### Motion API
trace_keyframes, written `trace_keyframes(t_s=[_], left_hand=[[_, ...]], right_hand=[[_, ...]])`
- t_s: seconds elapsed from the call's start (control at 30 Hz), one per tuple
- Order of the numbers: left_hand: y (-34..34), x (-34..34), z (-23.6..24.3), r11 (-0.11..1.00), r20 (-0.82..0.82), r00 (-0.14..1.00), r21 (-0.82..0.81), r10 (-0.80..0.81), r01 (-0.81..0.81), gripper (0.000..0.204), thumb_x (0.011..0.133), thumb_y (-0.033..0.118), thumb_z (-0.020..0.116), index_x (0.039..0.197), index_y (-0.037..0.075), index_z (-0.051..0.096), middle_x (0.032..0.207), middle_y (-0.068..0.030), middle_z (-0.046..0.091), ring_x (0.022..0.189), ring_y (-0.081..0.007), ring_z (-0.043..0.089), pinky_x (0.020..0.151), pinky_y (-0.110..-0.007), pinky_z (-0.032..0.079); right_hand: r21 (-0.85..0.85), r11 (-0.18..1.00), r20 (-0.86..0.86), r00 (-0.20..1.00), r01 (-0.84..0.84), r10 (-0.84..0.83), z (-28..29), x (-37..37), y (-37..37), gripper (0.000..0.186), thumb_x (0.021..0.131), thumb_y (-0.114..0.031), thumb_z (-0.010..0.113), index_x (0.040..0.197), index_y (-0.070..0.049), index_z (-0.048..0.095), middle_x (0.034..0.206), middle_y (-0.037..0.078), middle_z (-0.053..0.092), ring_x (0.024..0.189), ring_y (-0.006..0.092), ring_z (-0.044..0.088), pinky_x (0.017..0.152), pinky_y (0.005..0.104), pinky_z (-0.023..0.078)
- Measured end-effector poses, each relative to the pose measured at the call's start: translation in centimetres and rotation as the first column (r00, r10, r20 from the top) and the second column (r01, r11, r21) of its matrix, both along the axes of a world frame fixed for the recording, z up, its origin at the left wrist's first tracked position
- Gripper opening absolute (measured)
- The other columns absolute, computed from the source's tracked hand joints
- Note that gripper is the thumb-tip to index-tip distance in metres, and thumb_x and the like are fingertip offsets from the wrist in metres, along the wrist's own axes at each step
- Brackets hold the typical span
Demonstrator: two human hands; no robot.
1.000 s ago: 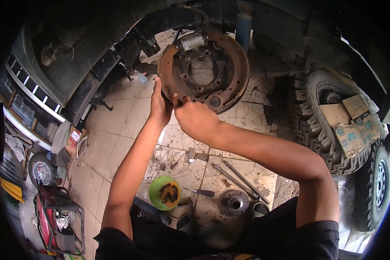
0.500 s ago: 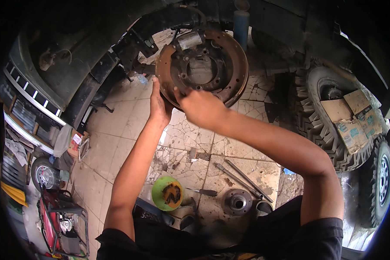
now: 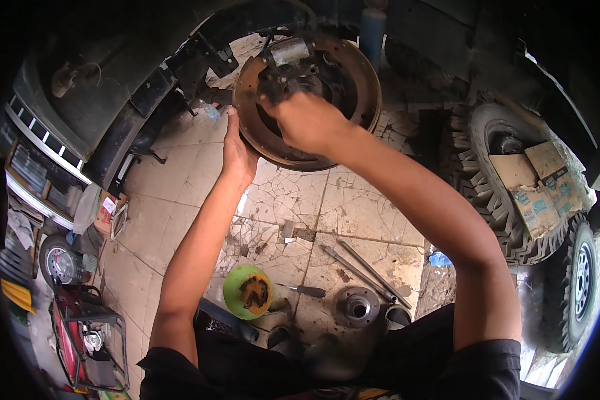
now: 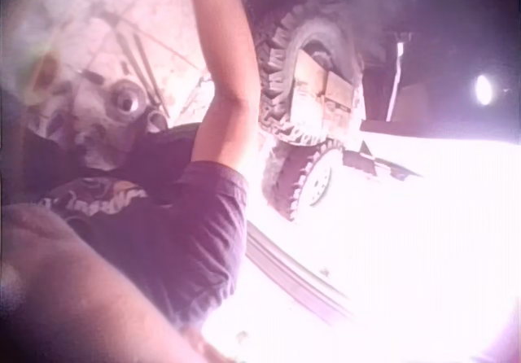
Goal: The person works on a vehicle's brake assembly by hand and using a tool to manipulate the inner components.
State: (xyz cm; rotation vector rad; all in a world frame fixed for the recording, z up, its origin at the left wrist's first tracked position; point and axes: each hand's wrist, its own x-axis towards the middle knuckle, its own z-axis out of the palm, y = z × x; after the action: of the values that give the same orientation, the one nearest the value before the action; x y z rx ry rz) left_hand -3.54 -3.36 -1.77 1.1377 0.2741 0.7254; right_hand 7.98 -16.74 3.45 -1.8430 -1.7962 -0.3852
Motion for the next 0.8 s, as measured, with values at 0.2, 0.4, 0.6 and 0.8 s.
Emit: trace_keyframes(t_s=[0.2,0.4,0.6,0.8], left_hand=[[0.3,0.1,0.0,1.0,-0.015,1.0,0.019,-0.023,0.024,0.071,0.096,0.062,0.04,0.146,0.013,0.032,0.149,-0.0082,0.037,0.138,-0.0235,0.033,0.113,-0.043,0.026],[0.5,0.0,-0.1,1.0,-0.012,1.0,0.008,-0.005,0.005,0.071,0.096,0.061,0.041,0.146,0.013,0.033,0.149,-0.0089,0.037,0.137,-0.0235,0.035,0.113,-0.044,0.026],[-0.1,0.1,0.3,0.999,-0.011,0.999,0.014,-0.043,0.043,0.07,0.096,0.06,0.04,0.146,0.011,0.033,0.149,-0.0101,0.037,0.137,-0.0236,0.035,0.113,-0.042,0.027],[0.0,-0.2,0.5,0.999,-0.033,0.999,-0.021,0.039,-0.039,0.068,0.098,0.057,0.04,0.144,0.008,0.034,0.145,-0.0098,0.041,0.134,-0.0227,0.039,0.111,-0.041,0.031]], right_hand=[[0.242,0.97,-0.017,1.0,-0.012,0.017,-0.9,1.6,1.8,0.045,0.078,-0.001,0.054,0.122,-0.002,0.06,0.083,0.024,0.066,0.075,0.0367,0.067,0.066,0.0434,0.056],[0.1,0.99,0.041,0.995,-0.095,0.092,-1.6,1.4,0.0,0.047,0.079,-0.003,0.055,0.125,-0.009,0.062,0.084,0.019,0.067,0.077,0.0354,0.067,0.07,0.0441,0.055],[0.118,0.993,-0.07,0.998,0.013,-0.005,0.8,4.2,1.4,0.047,0.079,0.003,0.058,0.125,-0.008,0.063,0.083,0.021,0.066,0.072,0.0328,0.065,0.069,0.0413,0.051],[0.042,0.97,-0.051,0.969,-0.24,0.242,-1.4,3.6,0.1,0.046,0.08,0.003,0.061,0.124,-0.009,0.063,0.09,0.016,0.066,0.079,0.0332,0.065,0.075,0.041,0.052]])
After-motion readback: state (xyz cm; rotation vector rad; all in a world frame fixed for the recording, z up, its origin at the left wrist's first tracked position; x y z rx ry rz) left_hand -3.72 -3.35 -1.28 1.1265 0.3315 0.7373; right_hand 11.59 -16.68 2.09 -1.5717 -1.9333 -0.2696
